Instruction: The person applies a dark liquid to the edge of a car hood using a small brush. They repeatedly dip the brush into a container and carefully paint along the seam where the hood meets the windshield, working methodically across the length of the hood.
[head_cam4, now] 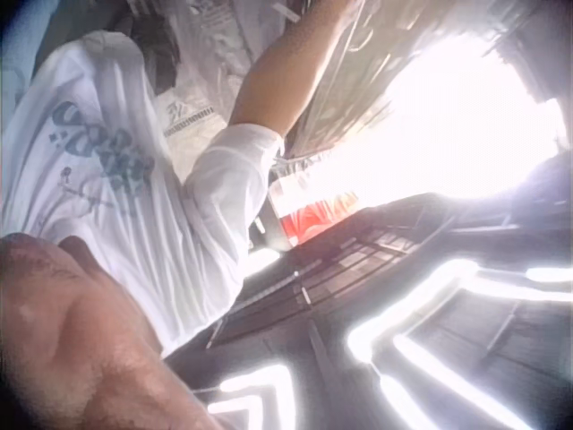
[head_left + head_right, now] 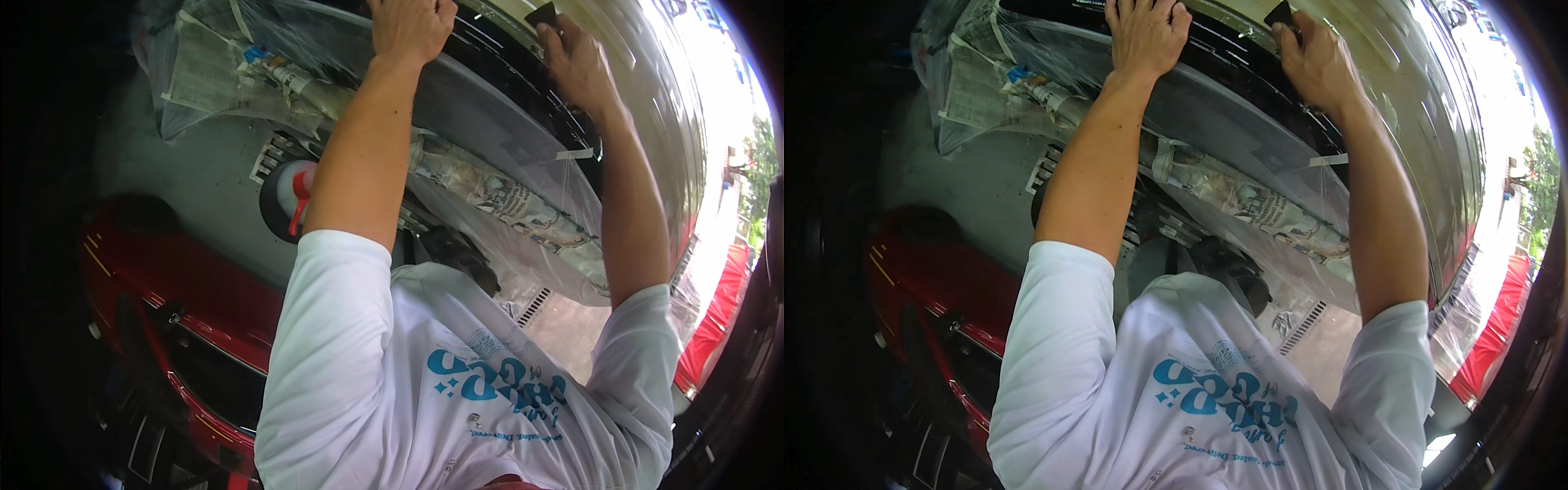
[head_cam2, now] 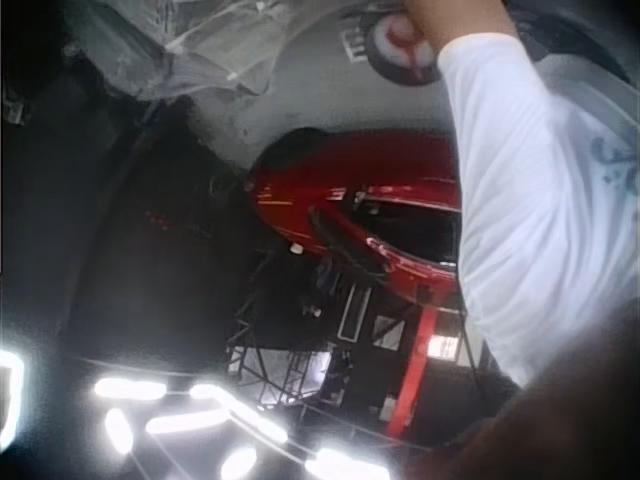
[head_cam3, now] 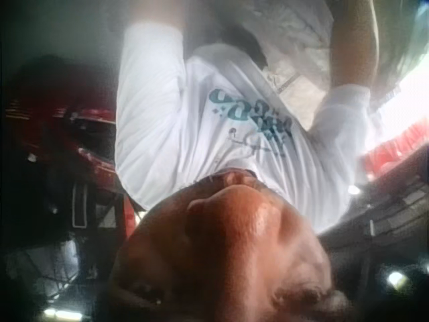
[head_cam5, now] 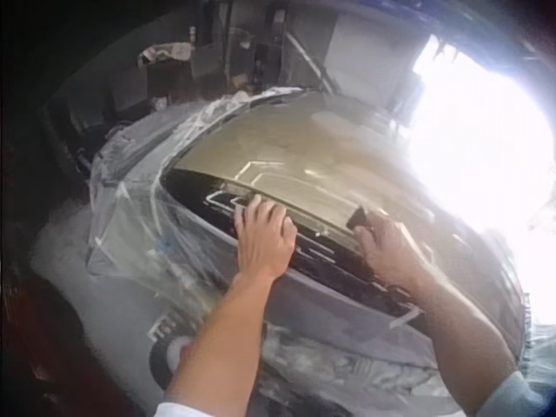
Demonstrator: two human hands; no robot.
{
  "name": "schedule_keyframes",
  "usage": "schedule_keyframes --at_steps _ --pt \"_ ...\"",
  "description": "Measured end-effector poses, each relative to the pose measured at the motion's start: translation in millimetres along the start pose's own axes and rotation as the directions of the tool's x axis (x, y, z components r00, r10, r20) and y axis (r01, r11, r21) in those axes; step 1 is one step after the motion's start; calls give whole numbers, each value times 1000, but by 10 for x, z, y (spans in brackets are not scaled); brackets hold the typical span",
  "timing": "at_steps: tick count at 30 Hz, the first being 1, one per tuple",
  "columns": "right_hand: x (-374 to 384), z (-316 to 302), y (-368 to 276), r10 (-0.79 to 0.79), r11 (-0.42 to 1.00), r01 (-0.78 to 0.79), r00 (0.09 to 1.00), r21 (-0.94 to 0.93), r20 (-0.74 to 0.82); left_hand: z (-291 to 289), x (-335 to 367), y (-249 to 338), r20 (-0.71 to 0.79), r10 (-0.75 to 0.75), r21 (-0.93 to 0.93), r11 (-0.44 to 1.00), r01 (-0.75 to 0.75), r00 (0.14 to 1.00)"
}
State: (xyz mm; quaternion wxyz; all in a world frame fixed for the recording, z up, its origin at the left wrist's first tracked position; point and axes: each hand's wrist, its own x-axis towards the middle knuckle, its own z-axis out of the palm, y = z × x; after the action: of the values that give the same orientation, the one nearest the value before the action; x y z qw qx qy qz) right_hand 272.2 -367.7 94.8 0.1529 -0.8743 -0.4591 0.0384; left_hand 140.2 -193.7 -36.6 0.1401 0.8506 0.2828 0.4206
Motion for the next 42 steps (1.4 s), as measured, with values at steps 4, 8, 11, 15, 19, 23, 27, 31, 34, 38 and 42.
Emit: schedule_keyframes --at_steps 4,8,11,15,19,23,27,31,34,38,42 --pt "196 11 -449 -38 994 32 998 -101 -59 -65 -8 -42 25 -28 20 999 28 999" --pt "382 170 -421 3 970 -15 999 -245 -51 -104 2 -10 15 -63 14 998 63 998" --pt "571 230 -209 -38 958 72 992 -279 124 -118 29 9 28 -80 -17 997 81 996" --pt "660 350 -164 -56 941 100 988 -323 145 -141 34 15 1 -109 -78 991 109 994" --pt "624 428 -269 -3 892 53 994 -450 110 -140 31 -23 1 -103 -114 988 103 995" --pt "438 379 -226 105 879 -59 992 -473 71 -144 34 -52 39 -117 -81 989 120 992" --pt "417 300 -159 48 929 -37 999 -369 23 -156 47 -27 54 -144 -86 985 148 988" --pt "535 378 -200 -41 940 65 996 -336 78 -144 32 -2 41 -149 -66 986 151 988" --pt "542 433 -264 -49 905 74 996 -420 70 -140 35 -4 37 -145 -87 985 148 989" --pt "537 425 -360 -15 886 59 995 -461 97 -165 47 -26 72 -152 -87 984 158 986" --pt "417 399 -357 77 859 -44 996 -511 44 -216 35 -11 119 -177 -105 976 189 977"
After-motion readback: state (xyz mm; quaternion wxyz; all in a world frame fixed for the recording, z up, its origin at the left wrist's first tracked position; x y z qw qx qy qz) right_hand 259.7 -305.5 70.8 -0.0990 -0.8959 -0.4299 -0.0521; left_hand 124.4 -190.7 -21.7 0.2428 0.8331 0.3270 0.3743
